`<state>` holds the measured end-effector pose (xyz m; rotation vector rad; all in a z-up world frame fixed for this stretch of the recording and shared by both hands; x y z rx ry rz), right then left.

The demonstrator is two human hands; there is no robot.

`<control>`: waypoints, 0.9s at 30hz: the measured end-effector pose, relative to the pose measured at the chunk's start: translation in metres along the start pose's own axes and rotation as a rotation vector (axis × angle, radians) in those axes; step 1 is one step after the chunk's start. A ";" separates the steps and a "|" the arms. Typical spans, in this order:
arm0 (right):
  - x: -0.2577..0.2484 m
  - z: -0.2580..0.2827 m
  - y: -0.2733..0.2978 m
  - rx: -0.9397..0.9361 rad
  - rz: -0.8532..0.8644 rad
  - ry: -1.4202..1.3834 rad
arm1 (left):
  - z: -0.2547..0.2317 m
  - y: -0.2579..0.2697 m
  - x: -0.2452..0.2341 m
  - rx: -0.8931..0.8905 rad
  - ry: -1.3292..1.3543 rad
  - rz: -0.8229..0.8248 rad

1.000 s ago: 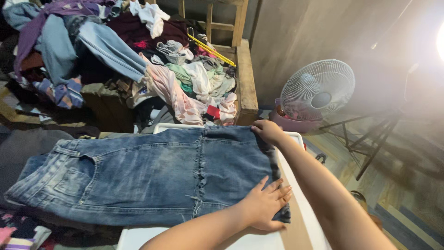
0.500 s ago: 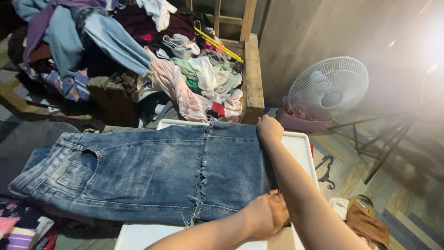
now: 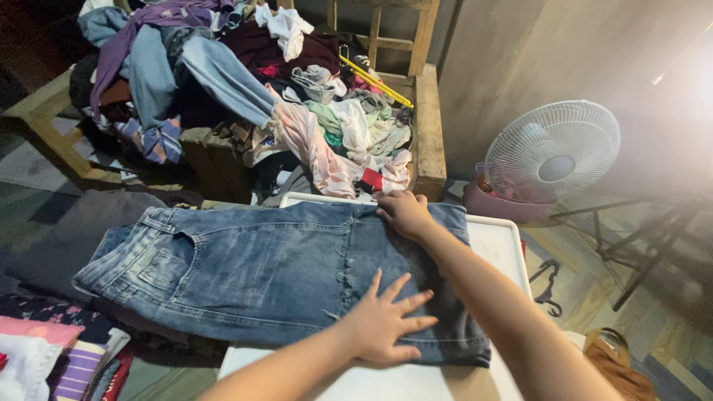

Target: The person folds a pair of jeans, a top, and a pair of shorts by hand on a small white table.

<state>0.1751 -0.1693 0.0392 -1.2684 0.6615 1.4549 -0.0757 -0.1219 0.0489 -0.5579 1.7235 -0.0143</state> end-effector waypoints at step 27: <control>-0.036 -0.035 0.161 0.481 -0.023 0.166 | 0.136 0.001 -0.007 -0.632 -0.121 -0.037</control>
Point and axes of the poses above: each hand's wrist, its own y-axis away from the middle knuckle, its own x-axis out of the palm, z = x × y, the point moved 8 cm from there along -y, towards the middle knuckle, and after that the axes turned 12 degrees about x, right-handed, at the moved point
